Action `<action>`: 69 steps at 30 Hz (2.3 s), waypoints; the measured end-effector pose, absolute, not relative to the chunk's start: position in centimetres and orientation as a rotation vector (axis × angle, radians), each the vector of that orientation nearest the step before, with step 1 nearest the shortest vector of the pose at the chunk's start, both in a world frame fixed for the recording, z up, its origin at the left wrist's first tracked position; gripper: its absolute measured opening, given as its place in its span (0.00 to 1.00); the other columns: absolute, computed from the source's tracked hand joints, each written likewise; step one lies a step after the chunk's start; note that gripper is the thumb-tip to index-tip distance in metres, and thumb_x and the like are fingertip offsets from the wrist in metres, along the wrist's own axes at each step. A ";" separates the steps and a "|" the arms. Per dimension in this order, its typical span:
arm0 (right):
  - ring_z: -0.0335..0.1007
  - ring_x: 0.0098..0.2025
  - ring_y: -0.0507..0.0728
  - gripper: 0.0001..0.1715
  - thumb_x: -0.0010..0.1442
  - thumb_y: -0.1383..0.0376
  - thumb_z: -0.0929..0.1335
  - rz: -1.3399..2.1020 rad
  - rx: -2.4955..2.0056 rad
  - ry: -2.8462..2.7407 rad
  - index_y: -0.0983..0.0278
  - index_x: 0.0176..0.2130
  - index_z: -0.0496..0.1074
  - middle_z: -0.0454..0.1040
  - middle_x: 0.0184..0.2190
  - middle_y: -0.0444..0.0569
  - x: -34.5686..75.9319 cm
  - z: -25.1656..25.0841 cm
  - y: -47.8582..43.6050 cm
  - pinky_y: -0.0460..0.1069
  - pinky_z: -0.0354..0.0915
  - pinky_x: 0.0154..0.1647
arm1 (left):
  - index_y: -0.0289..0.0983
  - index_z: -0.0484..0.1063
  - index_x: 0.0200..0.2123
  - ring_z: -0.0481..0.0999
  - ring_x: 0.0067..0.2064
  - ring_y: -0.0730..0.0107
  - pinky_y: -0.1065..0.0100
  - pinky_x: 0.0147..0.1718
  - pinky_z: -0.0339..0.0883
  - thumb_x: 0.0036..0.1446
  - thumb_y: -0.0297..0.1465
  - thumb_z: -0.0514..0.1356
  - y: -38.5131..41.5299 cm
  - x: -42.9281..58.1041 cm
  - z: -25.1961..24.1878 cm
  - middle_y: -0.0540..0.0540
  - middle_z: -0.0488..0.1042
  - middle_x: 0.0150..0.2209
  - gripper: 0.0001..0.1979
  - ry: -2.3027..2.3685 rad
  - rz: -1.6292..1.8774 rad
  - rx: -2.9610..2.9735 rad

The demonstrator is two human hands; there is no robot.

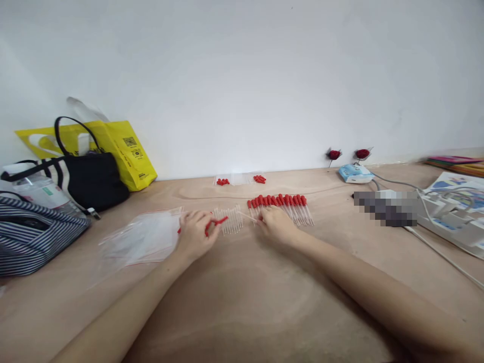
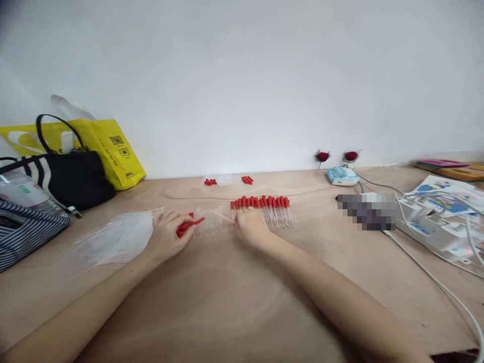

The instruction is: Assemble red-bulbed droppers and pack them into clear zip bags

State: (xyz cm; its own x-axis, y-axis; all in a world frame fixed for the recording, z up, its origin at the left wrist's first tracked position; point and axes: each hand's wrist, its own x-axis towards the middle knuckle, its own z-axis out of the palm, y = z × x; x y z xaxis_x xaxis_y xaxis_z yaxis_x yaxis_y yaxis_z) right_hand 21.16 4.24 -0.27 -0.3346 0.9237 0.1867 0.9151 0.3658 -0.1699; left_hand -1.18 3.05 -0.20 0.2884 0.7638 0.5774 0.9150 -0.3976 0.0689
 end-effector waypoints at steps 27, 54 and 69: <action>0.63 0.36 0.55 0.10 0.58 0.65 0.62 0.040 -0.967 -2.227 0.63 0.33 0.73 0.70 0.35 0.51 26.3 -5.2 1.0 0.51 0.59 0.37 | 0.41 0.72 0.36 0.66 0.52 0.61 0.51 0.52 0.53 0.57 0.29 0.52 1.1 3.3 -3.9 0.47 0.73 0.45 0.09 -1.105 -0.768 -2.859; 0.61 0.32 0.53 0.07 0.57 0.66 0.62 0.007 -1.051 -2.218 0.63 0.29 0.67 0.71 0.23 0.42 22.6 -4.3 -1.6 0.56 0.44 0.50 | 0.39 0.68 0.34 0.72 0.46 0.65 0.46 0.55 0.45 0.58 0.28 0.51 1.2 3.2 -4.0 0.50 0.76 0.35 0.07 -1.344 -0.990 -2.912; 0.58 0.33 0.53 0.10 0.58 0.69 0.59 -0.031 -0.908 -2.333 0.64 0.32 0.69 0.70 0.24 0.46 23.1 -4.0 -0.4 0.52 0.48 0.40 | 0.37 0.68 0.33 0.74 0.43 0.66 0.51 0.55 0.46 0.57 0.27 0.51 0.2 3.5 -3.4 0.47 0.77 0.33 0.07 -1.018 -0.971 -2.929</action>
State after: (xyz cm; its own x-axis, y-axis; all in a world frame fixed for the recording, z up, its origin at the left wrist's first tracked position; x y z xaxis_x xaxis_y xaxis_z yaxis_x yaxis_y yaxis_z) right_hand 23.07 -0.41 -4.00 -0.5660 0.6020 0.5632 0.6168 0.7625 -0.1952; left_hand 3.49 0.25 -3.36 0.6262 0.5955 0.5033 0.5310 -0.7984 0.2840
